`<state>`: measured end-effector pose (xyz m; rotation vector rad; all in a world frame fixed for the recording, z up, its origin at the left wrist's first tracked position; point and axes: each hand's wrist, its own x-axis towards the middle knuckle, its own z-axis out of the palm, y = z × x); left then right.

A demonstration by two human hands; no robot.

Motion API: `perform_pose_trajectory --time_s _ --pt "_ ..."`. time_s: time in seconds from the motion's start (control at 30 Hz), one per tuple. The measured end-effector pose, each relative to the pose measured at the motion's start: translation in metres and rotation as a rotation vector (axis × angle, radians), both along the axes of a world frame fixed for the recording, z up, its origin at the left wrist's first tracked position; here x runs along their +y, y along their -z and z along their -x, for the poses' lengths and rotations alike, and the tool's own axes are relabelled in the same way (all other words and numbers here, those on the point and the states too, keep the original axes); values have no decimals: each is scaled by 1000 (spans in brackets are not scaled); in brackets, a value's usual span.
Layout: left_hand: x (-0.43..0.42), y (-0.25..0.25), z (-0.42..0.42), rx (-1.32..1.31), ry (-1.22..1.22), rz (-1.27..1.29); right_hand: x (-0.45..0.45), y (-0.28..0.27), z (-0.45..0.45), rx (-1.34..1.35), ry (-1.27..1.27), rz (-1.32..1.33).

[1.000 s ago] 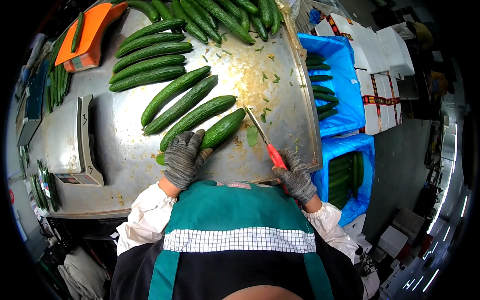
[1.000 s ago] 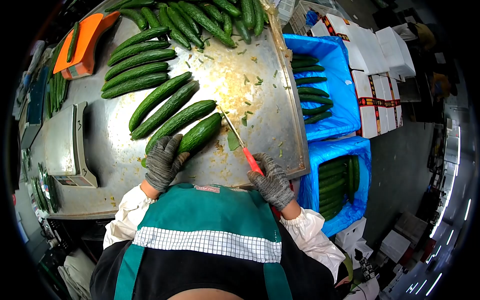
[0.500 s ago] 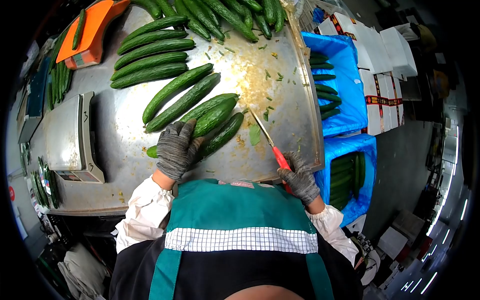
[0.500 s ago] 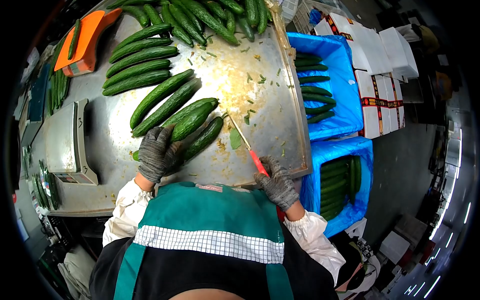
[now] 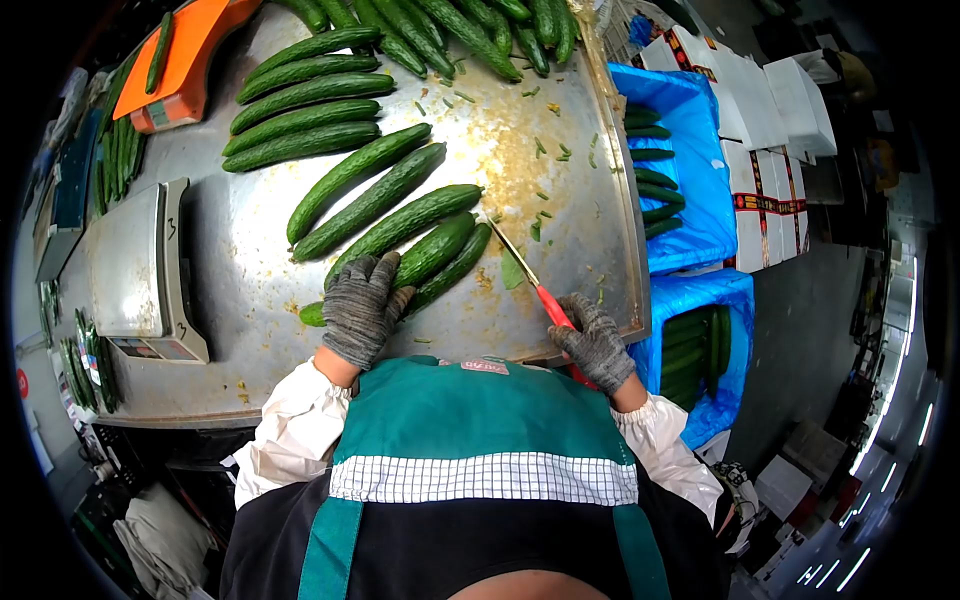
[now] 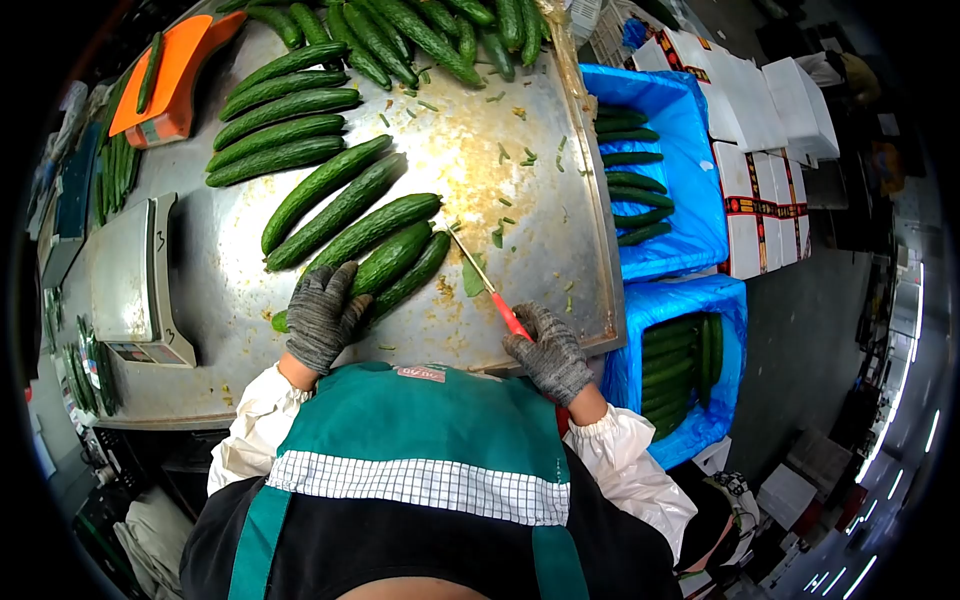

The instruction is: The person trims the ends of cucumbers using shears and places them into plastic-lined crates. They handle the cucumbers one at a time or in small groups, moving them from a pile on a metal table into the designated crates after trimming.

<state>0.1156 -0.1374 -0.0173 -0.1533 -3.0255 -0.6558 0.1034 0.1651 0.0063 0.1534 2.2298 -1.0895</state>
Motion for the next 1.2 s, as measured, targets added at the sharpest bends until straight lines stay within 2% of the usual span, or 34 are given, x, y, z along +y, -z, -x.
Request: perform_pose_trajectory --time_s 0.17,0.37,0.47,0.53,0.6,0.7,0.8,0.83,0.87,0.9,0.97,1.03,1.07,1.13,1.2 --pt "-1 1 1 -21 0 22 -3 1 5 -3 0 8" --pt "-1 5 0 27 0 43 -4 -4 5 140 -111 -17" --pt "-2 1 3 7 13 50 -6 -6 1 170 -25 14" --pt "3 -12 5 62 18 99 -1 -1 2 370 -112 -117" --pt "5 -17 7 100 18 152 10 6 3 -74 226 139" --pt "6 -5 11 147 15 192 7 2 3 88 228 19" --pt "7 -8 15 169 17 177 20 30 4 162 301 82" --pt "5 -8 15 171 13 177 20 39 6 340 220 -7" --pt "2 -10 18 113 13 99 22 44 6 516 140 -101" --pt "2 -11 21 56 17 17 23 47 6 521 144 -109" --pt "-2 -25 30 -1 -7 -36 -2 42 16 732 -54 -432" --pt "-15 -30 36 -171 -66 -343 -29 28 26 629 -32 -467" --pt "-20 -34 41 -254 -120 -631 -37 27 30 593 -69 -540" --pt "-38 -24 46 -300 -130 -793 -38 30 29 555 -109 -616" --pt "-45 -44 50 -473 -220 -919 -35 45 26 864 -320 -854"
